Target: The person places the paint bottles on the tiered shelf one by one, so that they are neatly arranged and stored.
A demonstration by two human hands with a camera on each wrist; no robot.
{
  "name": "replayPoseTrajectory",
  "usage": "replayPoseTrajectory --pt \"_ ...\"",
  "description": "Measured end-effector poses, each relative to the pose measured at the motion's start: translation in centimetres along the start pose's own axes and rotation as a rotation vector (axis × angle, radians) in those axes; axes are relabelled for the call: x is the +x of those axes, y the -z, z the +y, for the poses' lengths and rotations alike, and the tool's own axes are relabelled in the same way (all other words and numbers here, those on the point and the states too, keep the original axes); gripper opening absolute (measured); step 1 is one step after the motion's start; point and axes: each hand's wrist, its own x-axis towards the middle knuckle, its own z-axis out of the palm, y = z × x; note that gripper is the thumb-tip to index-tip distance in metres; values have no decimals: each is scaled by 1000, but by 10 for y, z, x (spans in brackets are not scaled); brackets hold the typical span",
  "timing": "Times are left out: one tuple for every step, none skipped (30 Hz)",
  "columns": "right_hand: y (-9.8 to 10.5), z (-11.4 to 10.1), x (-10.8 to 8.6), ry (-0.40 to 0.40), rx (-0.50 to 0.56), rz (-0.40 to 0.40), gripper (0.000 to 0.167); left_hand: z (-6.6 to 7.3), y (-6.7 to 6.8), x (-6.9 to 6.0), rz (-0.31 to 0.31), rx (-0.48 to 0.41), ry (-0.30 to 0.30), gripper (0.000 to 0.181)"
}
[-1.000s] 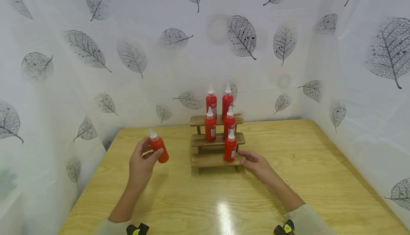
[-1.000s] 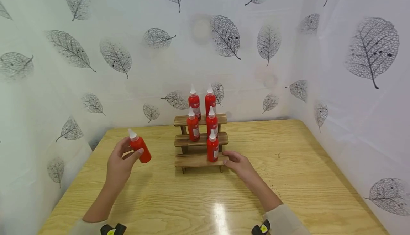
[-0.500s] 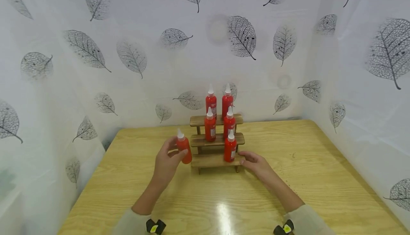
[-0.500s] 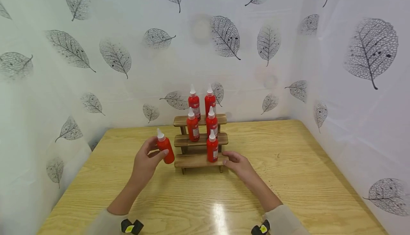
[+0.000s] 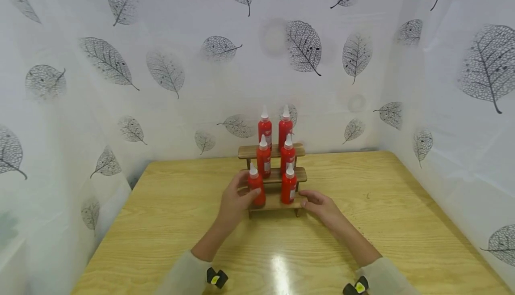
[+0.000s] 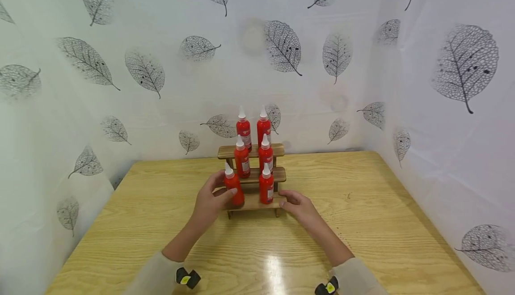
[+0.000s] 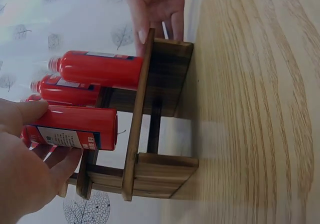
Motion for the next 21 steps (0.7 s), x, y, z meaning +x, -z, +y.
replayPoseTrajectory --pt "0 0 0 1 -1 2 52 0 -2 1 -1 2 -11 48" --pt "0 0 0 2 0 2 52 3 -5 1 1 0 -13 48" --pt "0 0 0 1 -1 4 52 2 -7 1 1 -1 -21 48" --pt "0 0 0 1 0 6 52 2 -9 2 0 -11 -25 48" --pt "0 0 0 0 1 8 52 1 -11 3 0 -16 -33 49" --pt "0 0 0 1 0 10 52 0 -12 3 -2 -20 -36 49" --pt "0 0 0 1 -2 11 51 0 -14 3 -3 -18 -35 50" --pt "1 0 0 0 -2 11 51 -1 -15 4 -6 -13 -33 50" --pt "1 0 0 -1 -5 12 51 -4 -15 5 -13 -7 -39 51" --pt "1 0 0 -2 -6 11 51 -5 -16 5 -19 -2 -40 51" --pt "1 0 0 -2 -9 9 51 -5 -17 5 -22 11 -39 51" --pt "1 0 0 -3 -11 10 51 -5 -17 5 -25 19 -39 51" --pt "1 0 0 -4 -11 10 51 -5 -17 5 -26 28 -35 51" --pt "1 0 0 -5 -11 11 51 -5 -18 5 -28 33 -33 51" --pt "1 -1 -1 -5 -14 9 51 -5 -18 5 -28 39 -32 51" --pt "1 -1 -1 -6 -15 9 51 -5 -18 5 -28 44 -34 51" --pt "0 -1 -1 -6 -15 9 51 -5 -18 5 -30 52 -37 51" --pt "0 -1 -1 -7 -13 11 51 -5 -19 5 -35 57 -44 51" --pt "0 -1 -1 -6 -12 10 50 -6 -19 5 -38 62 -47 51" --pt "0 -1 -1 -7 -11 10 50 -6 -19 5 -42 67 -50 51" --pt "0 -2 -1 -7 -10 9 50 -6 -19 5 -46 70 -53 51"
